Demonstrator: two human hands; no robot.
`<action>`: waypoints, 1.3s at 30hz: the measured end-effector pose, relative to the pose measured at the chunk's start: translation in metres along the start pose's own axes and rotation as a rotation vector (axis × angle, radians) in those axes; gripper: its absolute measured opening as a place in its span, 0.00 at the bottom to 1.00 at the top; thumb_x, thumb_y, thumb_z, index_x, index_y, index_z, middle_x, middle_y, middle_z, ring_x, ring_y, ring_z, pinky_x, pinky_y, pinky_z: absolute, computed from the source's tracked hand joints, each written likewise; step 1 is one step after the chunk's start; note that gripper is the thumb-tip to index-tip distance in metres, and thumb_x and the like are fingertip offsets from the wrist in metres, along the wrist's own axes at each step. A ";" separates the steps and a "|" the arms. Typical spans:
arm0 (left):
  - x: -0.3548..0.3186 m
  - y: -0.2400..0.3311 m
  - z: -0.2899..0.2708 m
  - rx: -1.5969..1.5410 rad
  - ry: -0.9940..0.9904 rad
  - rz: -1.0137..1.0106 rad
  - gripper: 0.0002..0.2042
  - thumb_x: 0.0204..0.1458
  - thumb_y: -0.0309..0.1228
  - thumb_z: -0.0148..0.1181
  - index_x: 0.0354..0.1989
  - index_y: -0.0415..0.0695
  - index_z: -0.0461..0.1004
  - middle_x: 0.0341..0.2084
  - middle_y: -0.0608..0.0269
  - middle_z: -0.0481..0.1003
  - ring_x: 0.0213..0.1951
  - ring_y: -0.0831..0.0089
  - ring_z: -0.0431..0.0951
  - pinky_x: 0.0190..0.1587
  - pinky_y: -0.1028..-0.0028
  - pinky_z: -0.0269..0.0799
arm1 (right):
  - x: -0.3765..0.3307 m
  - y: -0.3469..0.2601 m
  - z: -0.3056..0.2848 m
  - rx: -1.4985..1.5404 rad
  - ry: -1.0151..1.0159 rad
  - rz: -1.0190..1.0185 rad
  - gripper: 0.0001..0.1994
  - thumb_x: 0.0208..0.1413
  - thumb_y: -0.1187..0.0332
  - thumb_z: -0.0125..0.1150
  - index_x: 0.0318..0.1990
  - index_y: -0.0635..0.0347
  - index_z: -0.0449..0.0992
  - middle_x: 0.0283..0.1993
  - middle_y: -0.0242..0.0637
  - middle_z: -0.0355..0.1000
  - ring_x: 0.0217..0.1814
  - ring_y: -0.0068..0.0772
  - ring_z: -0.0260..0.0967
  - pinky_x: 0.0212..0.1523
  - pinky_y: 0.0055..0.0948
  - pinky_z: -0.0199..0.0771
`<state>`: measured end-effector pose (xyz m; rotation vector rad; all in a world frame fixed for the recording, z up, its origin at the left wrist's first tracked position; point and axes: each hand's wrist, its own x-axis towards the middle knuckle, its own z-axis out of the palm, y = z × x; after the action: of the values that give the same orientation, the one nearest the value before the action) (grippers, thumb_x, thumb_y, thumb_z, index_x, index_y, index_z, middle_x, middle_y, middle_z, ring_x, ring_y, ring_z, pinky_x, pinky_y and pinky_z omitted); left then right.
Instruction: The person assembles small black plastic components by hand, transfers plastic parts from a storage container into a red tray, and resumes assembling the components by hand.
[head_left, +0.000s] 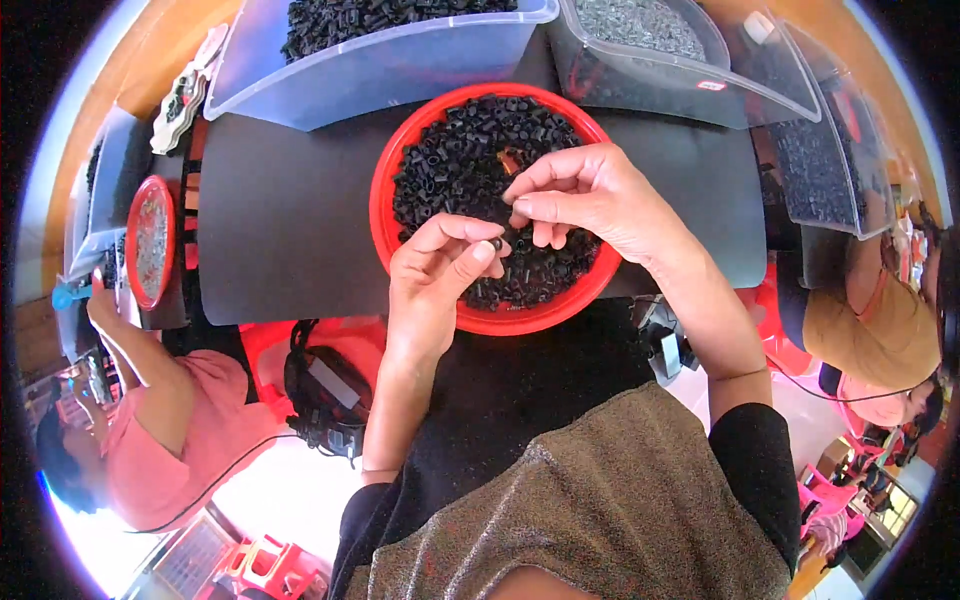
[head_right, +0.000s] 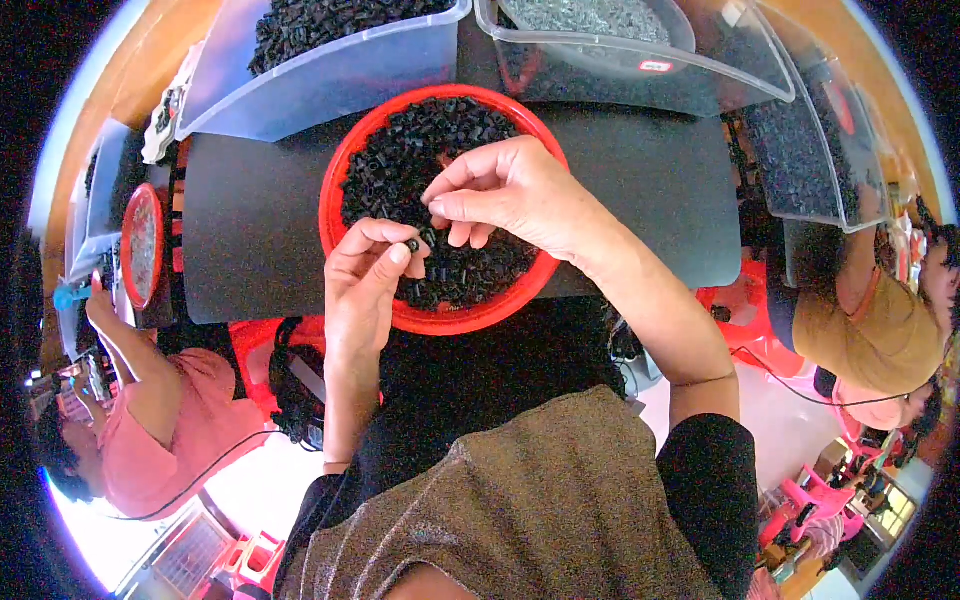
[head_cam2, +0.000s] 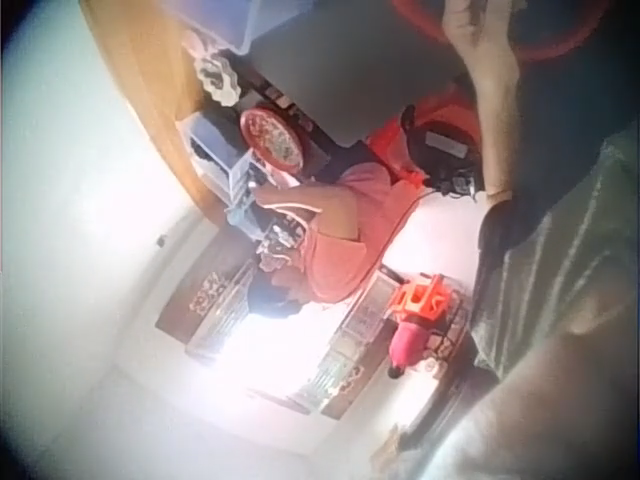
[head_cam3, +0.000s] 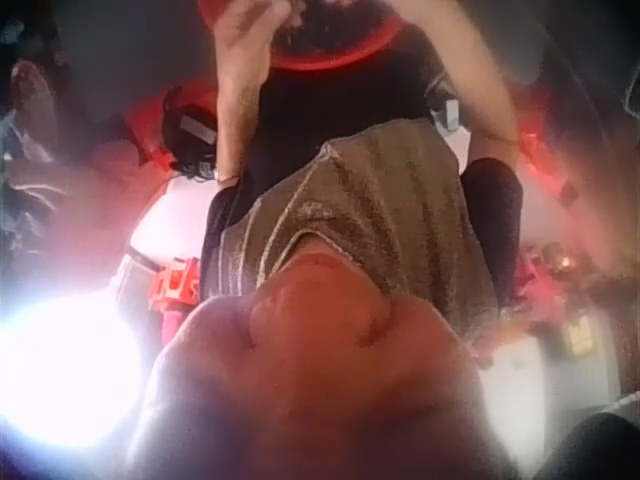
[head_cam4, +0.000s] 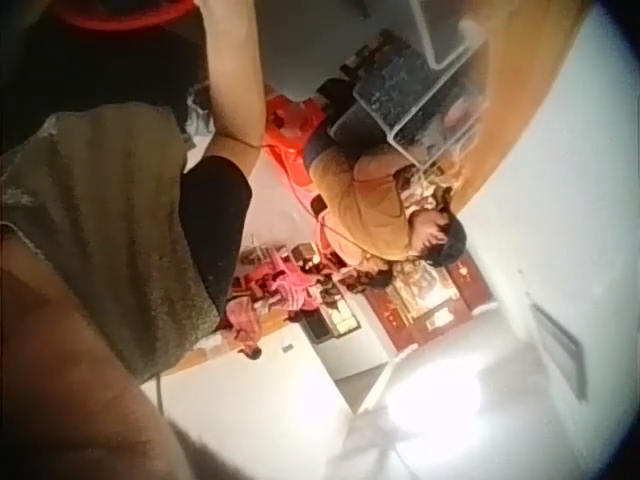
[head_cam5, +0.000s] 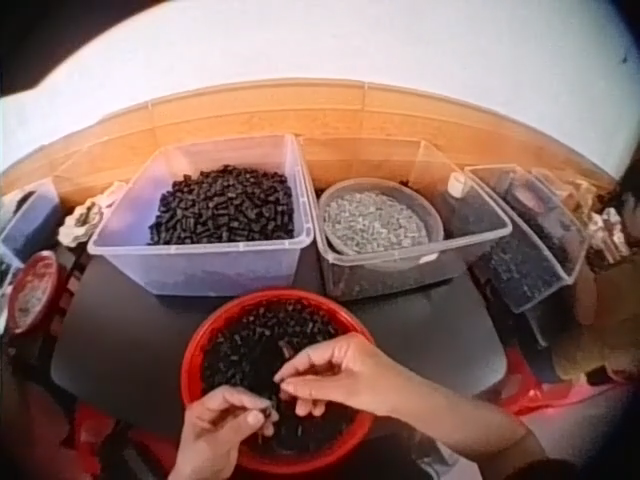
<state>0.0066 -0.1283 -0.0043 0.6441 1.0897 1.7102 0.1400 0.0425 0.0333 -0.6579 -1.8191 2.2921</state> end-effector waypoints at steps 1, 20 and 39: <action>0.000 0.000 0.000 0.006 0.001 0.006 0.06 0.57 0.21 0.59 0.42 0.38 0.76 0.35 0.60 0.78 0.34 0.76 0.76 0.41 0.77 0.73 | -0.001 0.001 0.001 0.004 0.014 -0.012 0.09 0.59 0.71 0.62 0.42 0.67 0.80 0.32 0.36 0.78 0.29 0.22 0.76 0.30 0.20 0.76; -0.004 -0.001 0.011 0.178 0.088 0.086 0.03 0.59 0.22 0.56 0.40 0.40 0.72 0.28 0.66 0.74 0.28 0.80 0.71 0.35 0.80 0.68 | -0.023 -0.003 0.026 -0.259 0.015 -0.211 0.19 0.56 0.79 0.60 0.56 0.61 0.72 0.35 0.27 0.72 0.36 0.13 0.69 0.36 0.16 0.69; -0.006 0.005 0.007 0.259 -0.019 0.061 0.06 0.59 0.21 0.56 0.44 0.39 0.69 0.32 0.63 0.75 0.29 0.82 0.72 0.34 0.80 0.70 | -0.017 -0.002 0.013 -0.144 -0.074 0.021 0.06 0.57 0.72 0.63 0.39 0.66 0.80 0.27 0.32 0.77 0.19 0.15 0.66 0.21 0.16 0.65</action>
<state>0.0124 -0.1323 0.0038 0.8613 1.3017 1.6242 0.1499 0.0255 0.0421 -0.6227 -2.0350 2.2430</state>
